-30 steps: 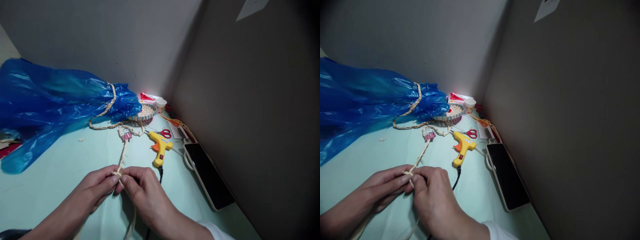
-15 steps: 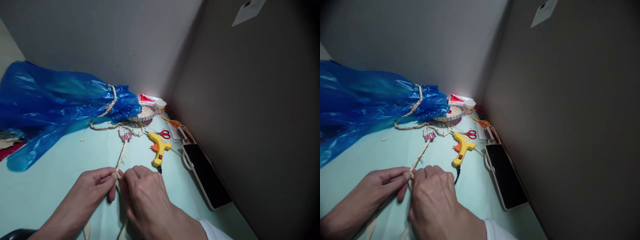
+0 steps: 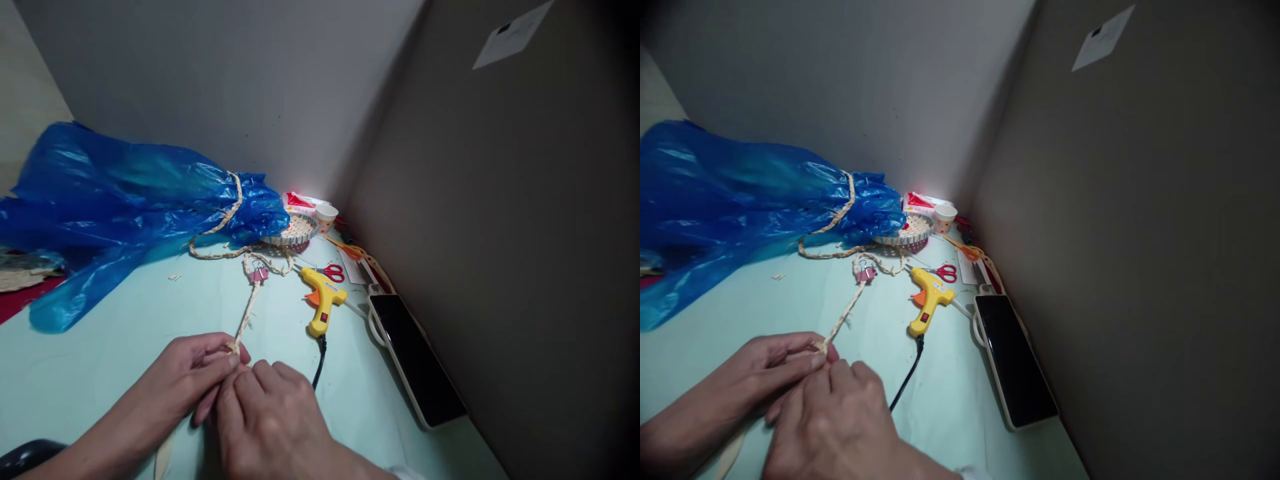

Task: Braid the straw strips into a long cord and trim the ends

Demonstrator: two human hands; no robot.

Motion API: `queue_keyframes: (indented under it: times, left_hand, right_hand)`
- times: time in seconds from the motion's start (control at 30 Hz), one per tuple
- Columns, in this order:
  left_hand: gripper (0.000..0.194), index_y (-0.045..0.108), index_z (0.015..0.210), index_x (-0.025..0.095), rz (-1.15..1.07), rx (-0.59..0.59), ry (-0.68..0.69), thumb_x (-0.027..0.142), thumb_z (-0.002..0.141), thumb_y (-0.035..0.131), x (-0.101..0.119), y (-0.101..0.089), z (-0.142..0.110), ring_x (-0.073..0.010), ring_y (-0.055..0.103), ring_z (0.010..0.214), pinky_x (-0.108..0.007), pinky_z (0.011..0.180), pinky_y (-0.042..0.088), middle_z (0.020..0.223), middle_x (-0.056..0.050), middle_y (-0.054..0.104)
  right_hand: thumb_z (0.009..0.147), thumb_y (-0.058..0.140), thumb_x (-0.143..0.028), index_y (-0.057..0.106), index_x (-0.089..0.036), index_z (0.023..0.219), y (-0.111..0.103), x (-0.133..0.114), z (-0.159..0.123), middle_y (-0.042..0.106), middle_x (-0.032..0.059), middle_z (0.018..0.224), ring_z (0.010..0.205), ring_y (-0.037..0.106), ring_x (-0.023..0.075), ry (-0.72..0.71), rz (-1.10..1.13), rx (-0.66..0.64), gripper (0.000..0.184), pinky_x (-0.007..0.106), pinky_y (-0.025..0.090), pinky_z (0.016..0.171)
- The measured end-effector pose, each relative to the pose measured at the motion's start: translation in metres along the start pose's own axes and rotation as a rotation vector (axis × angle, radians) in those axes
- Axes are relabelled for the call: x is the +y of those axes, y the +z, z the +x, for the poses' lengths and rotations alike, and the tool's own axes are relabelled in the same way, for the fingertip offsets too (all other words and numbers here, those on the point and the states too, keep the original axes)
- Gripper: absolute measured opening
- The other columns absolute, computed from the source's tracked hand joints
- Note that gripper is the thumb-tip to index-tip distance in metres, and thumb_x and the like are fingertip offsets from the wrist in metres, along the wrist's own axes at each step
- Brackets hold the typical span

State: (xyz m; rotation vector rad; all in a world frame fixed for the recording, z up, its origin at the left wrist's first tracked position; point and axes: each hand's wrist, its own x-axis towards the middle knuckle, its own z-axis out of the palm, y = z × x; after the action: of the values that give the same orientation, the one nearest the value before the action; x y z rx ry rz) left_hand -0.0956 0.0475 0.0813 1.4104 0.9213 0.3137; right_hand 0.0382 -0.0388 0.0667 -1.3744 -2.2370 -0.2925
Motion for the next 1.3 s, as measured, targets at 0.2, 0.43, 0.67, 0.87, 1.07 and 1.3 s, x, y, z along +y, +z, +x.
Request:
queue_keyframes:
  times: [0.2,0.43,0.67,0.87,1.07,1.3]
  left_hand:
    - [0.036,0.064,0.073,0.019,-0.076,-0.022,-0.010,0.055,0.079,0.066,0.003,-0.006,-0.003,-0.0106,0.026,0.050,-0.023,0.054,0.029,0.051,0.008,0.041]
    - [0.027,0.068,0.087,0.019,-0.248,-0.161,-0.033,0.037,0.068,0.076,0.017,0.000,-0.002,-0.0210,0.062,0.068,-0.030,0.070,0.049,0.072,-0.002,0.067]
    - [0.033,0.069,0.088,0.019,-0.271,-0.054,-0.071,0.032,0.061,0.081,0.018,0.000,-0.003,-0.0186,0.057,0.072,-0.028,0.072,0.048,0.069,0.002,0.062]
    - [0.027,0.069,0.085,0.020,-0.239,-0.041,-0.026,0.038,0.068,0.079,0.011,-0.001,-0.005,-0.0209,0.058,0.078,-0.029,0.072,0.049,0.067,0.002,0.057]
    - [0.031,0.067,0.084,0.023,-0.294,0.035,-0.004,0.039,0.064,0.084,0.011,0.004,-0.004,-0.0175,0.055,0.074,-0.026,0.074,0.050,0.070,0.003,0.059]
    - [0.061,0.050,0.117,0.026,-0.255,0.069,-0.038,0.058,0.072,0.076,0.004,0.006,-0.006,-0.0175,0.056,0.068,-0.026,0.064,0.047,0.070,0.004,0.061]
  right_hand:
    - [0.096,0.053,-0.028,0.066,-0.019,0.107,-0.042,0.027,0.015,0.073,0.0050,0.091,0.081,0.066,0.0182,0.584,0.562,-0.064,0.019,0.029,0.047,0.074]
    - [0.100,0.047,-0.036,0.055,-0.019,0.104,-0.026,0.030,0.017,0.063,0.0000,0.077,0.068,0.063,0.0152,0.749,1.277,-0.352,0.018,0.025,0.048,0.066]
    - [0.096,0.052,-0.026,0.062,-0.018,0.078,-0.027,0.030,0.023,0.057,-0.0005,0.072,0.070,0.050,0.0128,0.767,1.014,-0.336,0.022,0.024,0.036,0.063]
    - [0.097,0.051,-0.030,0.062,-0.017,0.079,-0.023,0.034,0.025,0.057,-0.0008,0.072,0.069,0.048,0.0127,0.759,0.929,-0.301,0.025,0.024,0.033,0.063]
    - [0.089,0.056,-0.027,0.067,-0.015,0.077,-0.011,0.033,0.023,0.052,-0.0020,0.065,0.063,0.042,0.0118,0.859,1.059,-0.242,0.020,0.023,0.031,0.058]
    - [0.087,0.060,-0.028,0.069,-0.012,0.071,-0.010,0.030,0.024,0.048,-0.0037,0.057,0.056,0.037,0.0092,0.928,1.155,-0.210,0.024,0.023,0.027,0.052]
